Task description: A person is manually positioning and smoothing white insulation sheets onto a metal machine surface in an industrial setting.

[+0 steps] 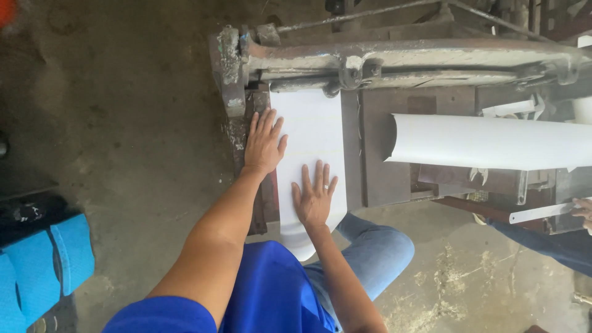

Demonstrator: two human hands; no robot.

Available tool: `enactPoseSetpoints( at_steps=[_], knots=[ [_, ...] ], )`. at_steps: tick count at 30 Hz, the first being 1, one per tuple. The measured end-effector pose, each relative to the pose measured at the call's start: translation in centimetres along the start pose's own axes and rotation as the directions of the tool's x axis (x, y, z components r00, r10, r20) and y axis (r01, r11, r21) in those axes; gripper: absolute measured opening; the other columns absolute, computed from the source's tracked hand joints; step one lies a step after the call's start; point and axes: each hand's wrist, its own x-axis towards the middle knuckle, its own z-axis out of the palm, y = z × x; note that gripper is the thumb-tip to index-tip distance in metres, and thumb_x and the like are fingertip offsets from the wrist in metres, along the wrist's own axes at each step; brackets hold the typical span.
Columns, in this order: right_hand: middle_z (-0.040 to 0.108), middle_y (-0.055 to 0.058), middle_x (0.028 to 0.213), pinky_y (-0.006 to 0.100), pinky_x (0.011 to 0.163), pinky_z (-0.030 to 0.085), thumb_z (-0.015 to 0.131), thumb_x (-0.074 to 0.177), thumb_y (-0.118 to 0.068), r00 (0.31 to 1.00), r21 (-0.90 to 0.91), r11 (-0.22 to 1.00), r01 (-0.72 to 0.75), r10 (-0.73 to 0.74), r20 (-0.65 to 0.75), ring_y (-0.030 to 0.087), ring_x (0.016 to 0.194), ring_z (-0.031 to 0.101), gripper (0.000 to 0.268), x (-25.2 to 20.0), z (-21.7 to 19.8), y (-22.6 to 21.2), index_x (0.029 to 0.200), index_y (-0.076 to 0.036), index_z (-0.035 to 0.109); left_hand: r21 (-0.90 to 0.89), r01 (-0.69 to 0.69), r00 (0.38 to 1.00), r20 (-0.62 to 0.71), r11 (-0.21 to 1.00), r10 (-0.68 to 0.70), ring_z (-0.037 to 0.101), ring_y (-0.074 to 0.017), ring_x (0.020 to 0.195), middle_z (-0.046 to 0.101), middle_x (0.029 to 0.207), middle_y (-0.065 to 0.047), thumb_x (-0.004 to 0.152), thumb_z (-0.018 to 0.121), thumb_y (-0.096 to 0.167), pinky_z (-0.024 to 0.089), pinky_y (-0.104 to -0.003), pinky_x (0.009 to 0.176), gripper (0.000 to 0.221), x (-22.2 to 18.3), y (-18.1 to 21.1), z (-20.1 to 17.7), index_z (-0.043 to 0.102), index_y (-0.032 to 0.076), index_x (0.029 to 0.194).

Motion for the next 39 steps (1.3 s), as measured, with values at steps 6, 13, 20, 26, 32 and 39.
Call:
enactPoseSetpoints(
  at_steps=[6,13,20,26,32,39],
  knots=[
    [0.036,0.015,0.176,0.065,0.131,0.019,0.057,0.107,-0.057,0.992,-0.038,0.998,0.043,-0.047,-0.121,0.035,0.167,0.024,0.063,-0.4,1.2,0.5,0.164,-0.030,0.051,-0.028,0.003,1.000,0.002,1.000,-0.003,0.051,-0.0361,0.151,0.061,0.150,-0.022,0.100,0.073,0.030,0.029,-0.055,0.133,0.048,-0.2,0.2,-0.5,0.071,0.002,0.139],
    [0.041,0.018,0.173,0.066,0.129,0.023,0.058,0.106,-0.054,0.984,-0.036,0.998,0.057,-0.062,-0.164,0.038,0.165,0.031,0.061,-0.2,1.9,0.6,0.160,-0.026,0.056,-0.048,0.029,1.000,-0.006,0.998,-0.029,0.053,-0.0362,0.150,0.062,0.150,-0.021,0.100,0.073,0.029,0.030,-0.056,0.132,0.046,0.0,0.3,-0.6,0.072,0.002,0.137],
    [0.036,0.019,0.175,0.063,0.131,0.020,0.061,0.106,-0.052,0.985,0.120,0.990,0.080,-0.060,-0.163,0.038,0.165,0.028,0.061,-2.9,0.7,1.6,0.160,-0.024,0.057,-0.055,0.011,1.000,-0.005,0.998,-0.011,0.052,-0.0387,0.150,0.061,0.150,-0.023,0.099,0.074,0.027,0.031,-0.059,0.131,0.047,-0.4,0.2,-0.4,0.071,0.001,0.138],
    [0.039,0.019,0.174,0.068,0.130,0.018,0.058,0.108,-0.056,0.992,0.070,0.995,0.072,-0.064,-0.109,0.039,0.165,0.028,0.060,-4.1,0.1,0.8,0.160,-0.026,0.058,-0.062,-0.011,1.000,-0.027,0.998,0.010,0.053,-0.0392,0.149,0.062,0.148,-0.023,0.100,0.075,0.029,0.031,-0.059,0.131,0.046,-0.1,0.4,-0.7,0.071,0.000,0.136],
    [0.041,0.022,0.172,0.070,0.128,0.019,0.060,0.109,-0.053,0.992,0.067,0.994,0.087,-0.080,-0.102,0.042,0.164,0.029,0.059,-2.5,0.0,0.5,0.160,-0.024,0.058,-0.059,-0.020,0.999,-0.040,0.998,0.017,0.053,-0.0394,0.148,0.062,0.146,-0.024,0.102,0.073,0.032,0.032,-0.058,0.130,0.047,-0.2,0.2,-0.7,0.071,0.000,0.136],
    [0.035,0.014,0.177,0.066,0.132,0.012,0.055,0.110,-0.057,0.999,0.046,0.998,0.035,-0.033,-0.040,0.035,0.167,0.022,0.060,-0.3,0.7,0.3,0.163,-0.030,0.054,-0.045,-0.026,0.998,-0.065,0.999,0.023,0.054,-0.0393,0.148,0.062,0.147,-0.024,0.102,0.072,0.034,0.032,-0.058,0.130,0.047,-0.3,-0.1,-0.1,0.071,0.001,0.136]
  ],
)
